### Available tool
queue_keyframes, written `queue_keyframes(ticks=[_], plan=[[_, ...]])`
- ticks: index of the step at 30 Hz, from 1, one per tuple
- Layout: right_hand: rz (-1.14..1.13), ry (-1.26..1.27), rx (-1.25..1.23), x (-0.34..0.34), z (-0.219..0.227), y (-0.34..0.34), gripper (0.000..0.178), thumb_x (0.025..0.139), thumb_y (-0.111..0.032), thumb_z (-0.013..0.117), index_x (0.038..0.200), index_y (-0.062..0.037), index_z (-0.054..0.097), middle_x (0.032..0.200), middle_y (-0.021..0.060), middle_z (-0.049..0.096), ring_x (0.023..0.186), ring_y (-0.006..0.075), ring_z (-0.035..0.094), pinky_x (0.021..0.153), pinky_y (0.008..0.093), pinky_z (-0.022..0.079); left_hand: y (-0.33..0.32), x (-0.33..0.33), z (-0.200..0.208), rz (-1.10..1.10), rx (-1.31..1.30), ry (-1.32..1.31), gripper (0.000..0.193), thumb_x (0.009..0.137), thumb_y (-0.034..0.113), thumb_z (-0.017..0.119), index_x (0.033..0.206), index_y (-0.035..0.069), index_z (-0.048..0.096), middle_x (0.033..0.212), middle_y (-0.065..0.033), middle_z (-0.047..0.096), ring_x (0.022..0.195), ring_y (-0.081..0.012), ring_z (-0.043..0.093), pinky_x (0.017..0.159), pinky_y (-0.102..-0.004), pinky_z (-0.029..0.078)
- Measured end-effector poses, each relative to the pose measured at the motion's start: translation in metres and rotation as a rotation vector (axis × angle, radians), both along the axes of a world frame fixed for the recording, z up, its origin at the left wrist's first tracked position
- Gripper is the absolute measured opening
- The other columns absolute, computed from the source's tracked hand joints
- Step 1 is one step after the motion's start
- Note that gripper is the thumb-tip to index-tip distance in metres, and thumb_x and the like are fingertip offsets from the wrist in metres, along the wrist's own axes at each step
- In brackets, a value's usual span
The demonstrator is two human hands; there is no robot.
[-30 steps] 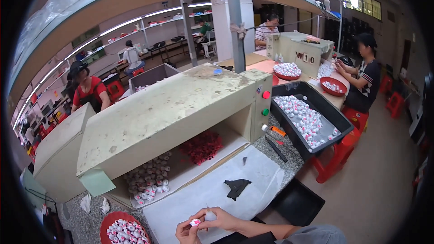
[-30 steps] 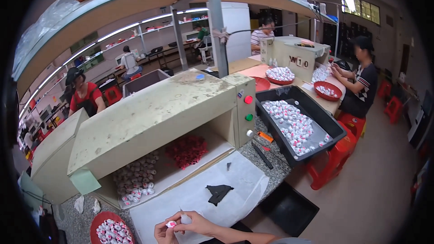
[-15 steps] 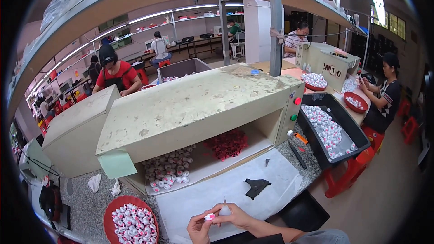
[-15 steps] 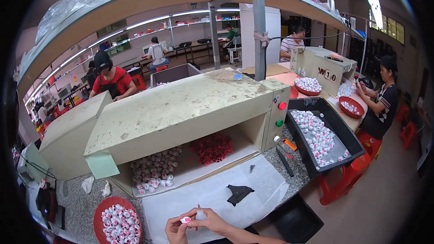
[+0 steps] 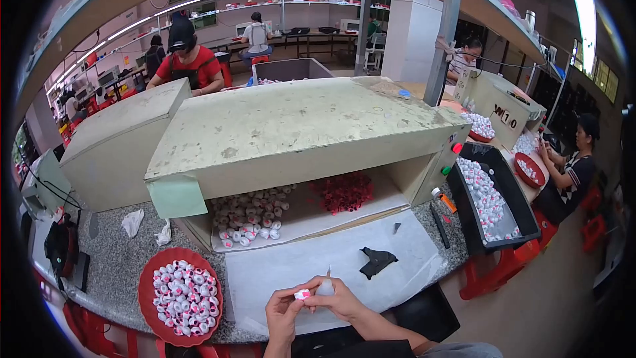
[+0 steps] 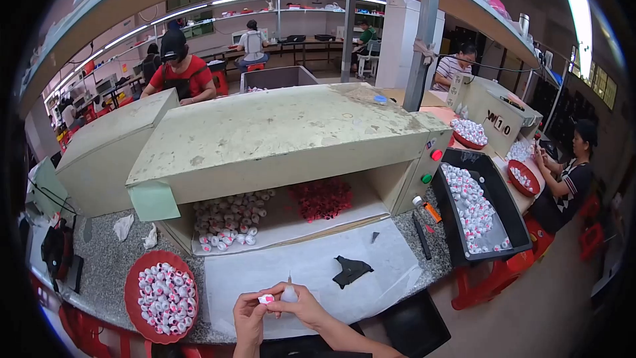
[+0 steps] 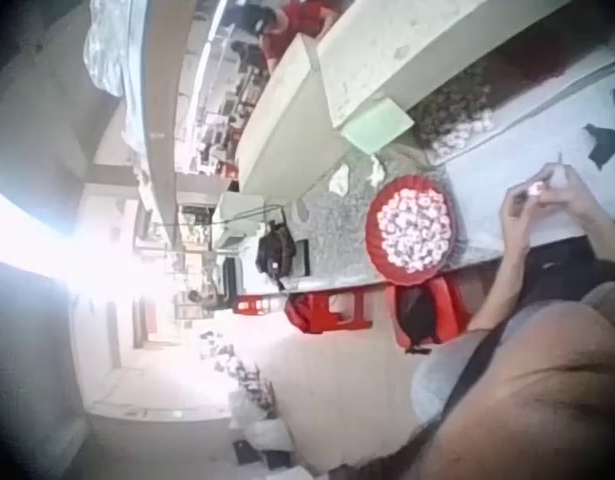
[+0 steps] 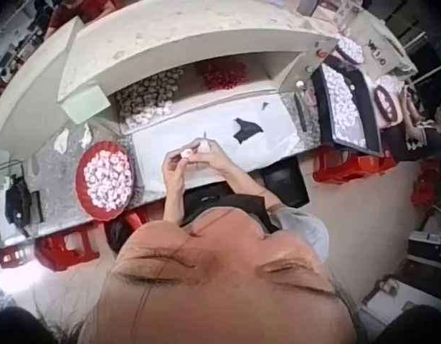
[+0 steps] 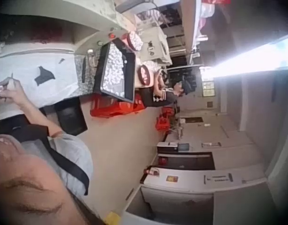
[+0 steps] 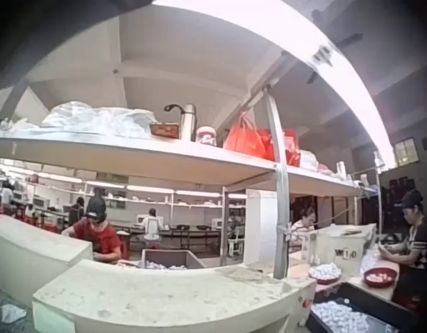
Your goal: The recorder is assembling small pink and white plastic toy components by applying adhesive from a glue bottle.
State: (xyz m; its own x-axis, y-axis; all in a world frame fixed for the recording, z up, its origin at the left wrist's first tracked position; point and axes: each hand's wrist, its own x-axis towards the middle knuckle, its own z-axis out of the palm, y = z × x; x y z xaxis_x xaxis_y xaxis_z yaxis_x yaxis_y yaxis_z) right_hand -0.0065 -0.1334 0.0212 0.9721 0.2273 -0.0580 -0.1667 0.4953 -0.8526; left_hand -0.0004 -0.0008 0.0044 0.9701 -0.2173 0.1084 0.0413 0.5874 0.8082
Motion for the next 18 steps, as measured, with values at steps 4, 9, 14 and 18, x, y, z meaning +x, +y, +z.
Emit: queue_keyframes(ticks=[4,9,14,18], plan=[[-0.022,-0.018,-0.019,0.008,0.007,0.005,0.025,0.071,-0.004,0.059,0.094,0.0002,0.054,0.071,0.0026,0.053,0.06,0.0091,0.049,0.055,0.0213,0.041,-0.001,0.003,0.006,0.094,0.055,0.04,0.018,0.074,0.0,0.054,0.091,-0.003,0.049,0.087,-0.0136,0.056,0.077,-0.0166,0.054,0.066,-0.0265,0.045],[-0.121,-0.025,-0.115,0.014,0.017,0.001,0.025,0.068,0.0,0.06,0.092,0.0022,0.054,0.072,0.0057,0.055,0.06,0.0104,0.05,0.054,0.0214,0.042,-0.005,0.015,0.016,-0.025,0.006,0.021,0.018,0.077,0.002,0.051,0.095,-0.002,0.049,0.085,-0.0109,0.055,0.075,-0.0136,0.052,0.065,-0.0244,0.043],[-0.096,-0.045,-0.095,0.021,0.011,0.004,0.027,0.066,0.002,0.061,0.092,0.003,0.054,0.07,0.0071,0.056,0.06,0.0106,0.052,0.055,0.0207,0.042,0.0,0.017,0.002,-0.002,-0.003,-0.023,0.02,0.077,0.003,0.051,0.097,-0.001,0.051,0.088,-0.0075,0.056,0.08,-0.0116,0.052,0.07,-0.0249,0.042],[-0.088,-0.068,-0.113,0.019,0.003,0.006,0.026,0.066,0.002,0.06,0.092,0.0031,0.054,0.07,0.0072,0.056,0.06,0.0111,0.052,0.055,0.0206,0.043,0.003,0.016,-0.009,0.049,0.071,-0.085,0.021,0.076,0.001,0.051,0.097,-0.001,0.05,0.091,-0.0087,0.055,0.081,-0.0123,0.052,0.071,-0.0253,0.042]])
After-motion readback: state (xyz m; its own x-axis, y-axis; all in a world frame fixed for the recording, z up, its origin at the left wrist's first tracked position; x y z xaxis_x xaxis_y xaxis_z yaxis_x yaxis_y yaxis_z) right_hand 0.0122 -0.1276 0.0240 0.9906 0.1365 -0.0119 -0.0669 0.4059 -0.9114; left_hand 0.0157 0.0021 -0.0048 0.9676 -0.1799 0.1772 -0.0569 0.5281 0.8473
